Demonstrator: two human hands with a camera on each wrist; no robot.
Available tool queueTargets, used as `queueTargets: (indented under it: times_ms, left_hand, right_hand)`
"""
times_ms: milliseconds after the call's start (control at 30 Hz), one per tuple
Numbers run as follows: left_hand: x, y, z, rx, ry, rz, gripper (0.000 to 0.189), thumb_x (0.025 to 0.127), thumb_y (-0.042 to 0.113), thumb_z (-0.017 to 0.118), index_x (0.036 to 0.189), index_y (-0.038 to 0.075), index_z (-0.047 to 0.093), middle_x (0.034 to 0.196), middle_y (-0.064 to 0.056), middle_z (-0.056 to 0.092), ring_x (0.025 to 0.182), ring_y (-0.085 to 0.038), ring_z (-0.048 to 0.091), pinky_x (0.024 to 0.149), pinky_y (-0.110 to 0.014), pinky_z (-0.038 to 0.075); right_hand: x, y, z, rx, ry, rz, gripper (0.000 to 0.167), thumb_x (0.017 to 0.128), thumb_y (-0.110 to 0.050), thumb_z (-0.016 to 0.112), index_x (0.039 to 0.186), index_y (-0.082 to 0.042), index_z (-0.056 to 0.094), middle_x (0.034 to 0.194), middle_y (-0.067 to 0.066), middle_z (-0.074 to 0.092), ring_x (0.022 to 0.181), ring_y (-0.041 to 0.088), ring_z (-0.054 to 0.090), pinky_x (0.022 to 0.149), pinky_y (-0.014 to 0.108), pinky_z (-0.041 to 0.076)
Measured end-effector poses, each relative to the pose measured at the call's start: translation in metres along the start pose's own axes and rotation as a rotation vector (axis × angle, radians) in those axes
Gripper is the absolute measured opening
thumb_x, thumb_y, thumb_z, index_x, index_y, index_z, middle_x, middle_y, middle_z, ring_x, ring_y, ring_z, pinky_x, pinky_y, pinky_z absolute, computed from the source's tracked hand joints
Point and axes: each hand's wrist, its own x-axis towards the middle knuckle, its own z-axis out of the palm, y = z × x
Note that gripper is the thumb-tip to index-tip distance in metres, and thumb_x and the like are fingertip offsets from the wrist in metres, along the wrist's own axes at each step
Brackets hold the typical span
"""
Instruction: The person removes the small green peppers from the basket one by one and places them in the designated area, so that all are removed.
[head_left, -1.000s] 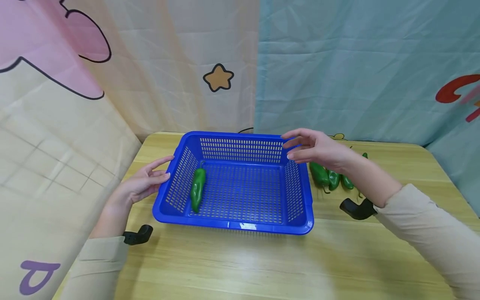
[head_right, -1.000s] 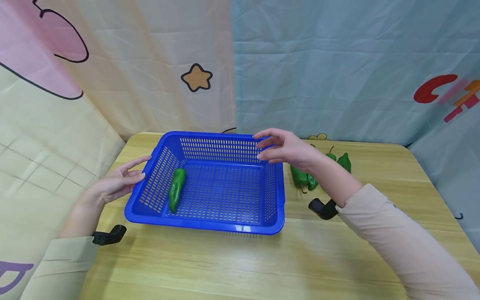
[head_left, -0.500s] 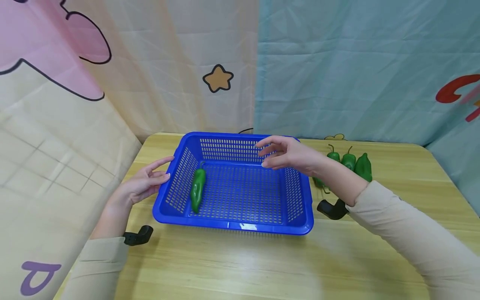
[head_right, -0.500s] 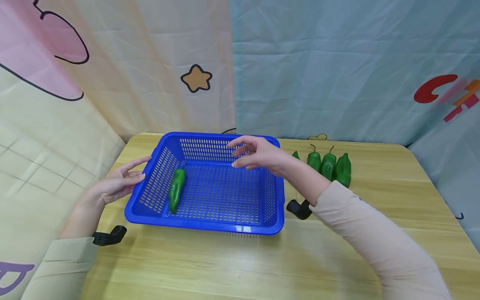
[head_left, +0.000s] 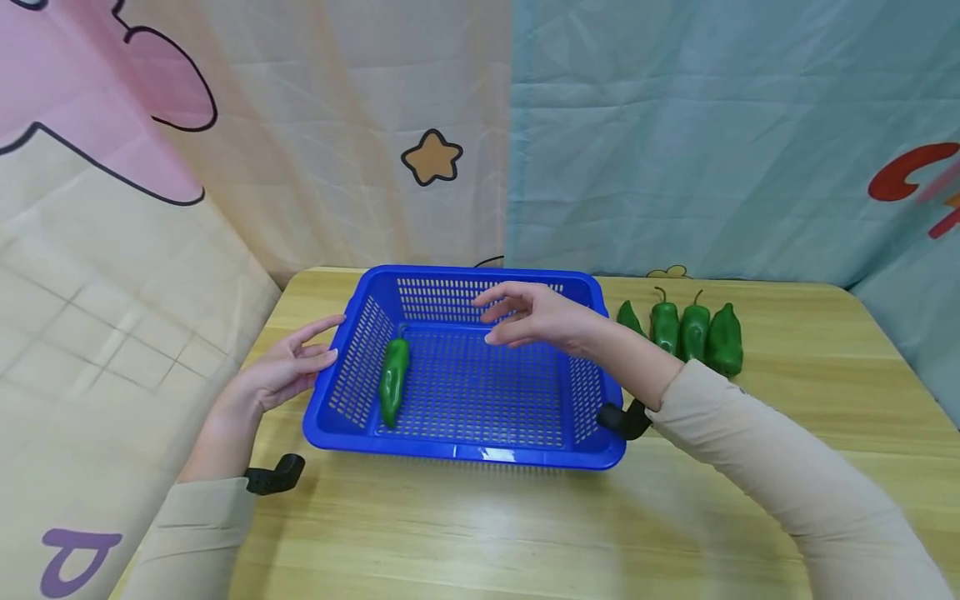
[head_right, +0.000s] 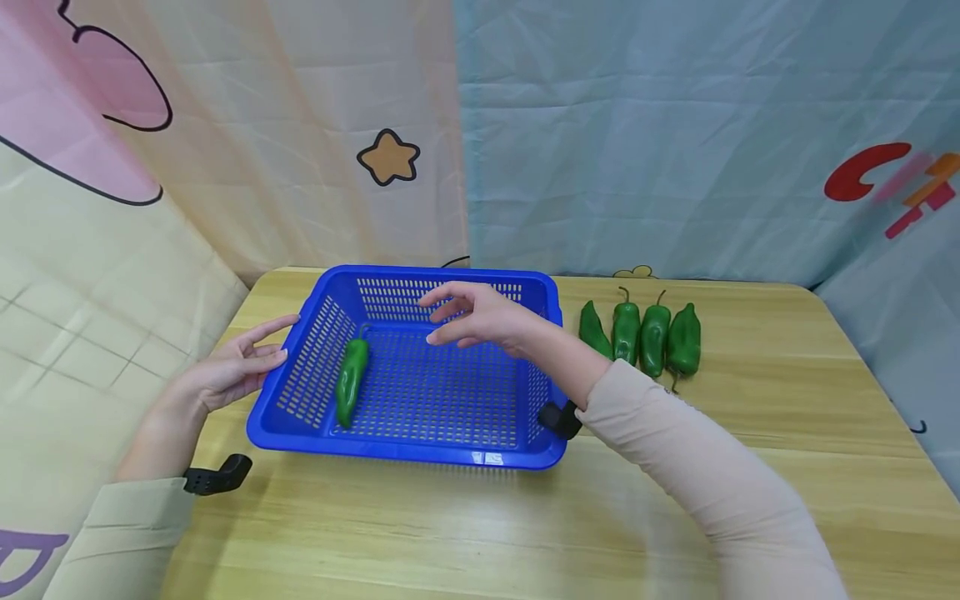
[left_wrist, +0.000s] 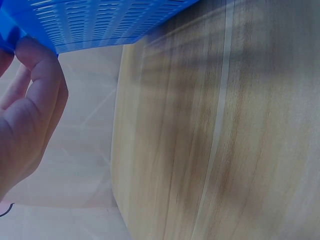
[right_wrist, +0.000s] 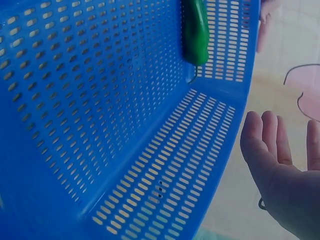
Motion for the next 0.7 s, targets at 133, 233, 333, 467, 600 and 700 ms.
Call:
queueTargets:
  times_ms: [133, 233, 333, 467, 600, 700]
  left_hand:
    - [0.0, -0.001, 0.0, -0.002, -0.002, 0.003, 0.051, 0.096, 0.0, 0.046, 0.14, 0.017, 0.028, 0.098, -0.01, 0.066, 0.087, -0.022, 0.067, 0.077, -0.033, 0.055]
    - [0.0, -0.001, 0.001, -0.005, -0.007, 0.009, 0.051, 0.096, -0.001, 0.047, 0.14, 0.017, 0.029, 0.098, -0.01, 0.066, 0.087, -0.022, 0.067, 0.077, -0.033, 0.055]
    - [0.001, -0.001, 0.001, -0.007, -0.008, 0.014, 0.051, 0.096, -0.001, 0.047, 0.14, 0.016, 0.029, 0.098, -0.011, 0.066, 0.086, -0.022, 0.067, 0.077, -0.033, 0.055]
    - [0.003, -0.001, 0.002, -0.013, -0.007, 0.007, 0.051, 0.096, -0.001, 0.047, 0.141, 0.016, 0.029, 0.098, -0.01, 0.066, 0.087, -0.022, 0.066, 0.077, -0.033, 0.055]
    - [0.002, -0.001, 0.002, -0.011, -0.007, 0.004, 0.051, 0.096, -0.001, 0.046, 0.14, 0.017, 0.028, 0.098, -0.01, 0.066, 0.086, -0.021, 0.066, 0.077, -0.033, 0.055]
    - [0.001, 0.0, 0.002, -0.002, -0.005, 0.008, 0.052, 0.096, -0.001, 0.046, 0.141, 0.016, 0.027, 0.097, -0.01, 0.066, 0.085, -0.021, 0.067, 0.076, -0.033, 0.056]
  right_hand:
    - [0.006, 0.001, 0.005, 0.003, -0.005, 0.007, 0.049, 0.082, -0.005, 0.068, 0.128, -0.008, 0.051, 0.123, 0.015, 0.055, 0.104, 0.028, 0.059, 0.087, 0.044, 0.05]
    - [0.011, 0.003, 0.008, 0.004, -0.013, 0.012, 0.048, 0.082, -0.005, 0.068, 0.127, -0.008, 0.052, 0.123, 0.014, 0.055, 0.104, 0.027, 0.059, 0.086, 0.043, 0.05]
    - [0.016, 0.005, 0.011, 0.003, -0.021, 0.018, 0.049, 0.082, -0.004, 0.068, 0.127, -0.007, 0.051, 0.122, 0.014, 0.056, 0.103, 0.027, 0.059, 0.085, 0.041, 0.051]
    - [0.023, 0.009, 0.016, 0.0, -0.024, 0.038, 0.048, 0.082, -0.003, 0.068, 0.127, -0.007, 0.052, 0.121, 0.014, 0.057, 0.101, 0.025, 0.06, 0.084, 0.04, 0.051]
    - [0.029, 0.012, 0.024, 0.0, -0.033, 0.058, 0.048, 0.081, -0.002, 0.069, 0.126, -0.009, 0.054, 0.119, 0.013, 0.057, 0.1, 0.023, 0.06, 0.082, 0.037, 0.052]
    - [0.033, 0.014, 0.03, -0.005, -0.041, 0.061, 0.047, 0.08, -0.002, 0.07, 0.125, -0.009, 0.055, 0.118, 0.012, 0.058, 0.1, 0.022, 0.06, 0.082, 0.037, 0.052]
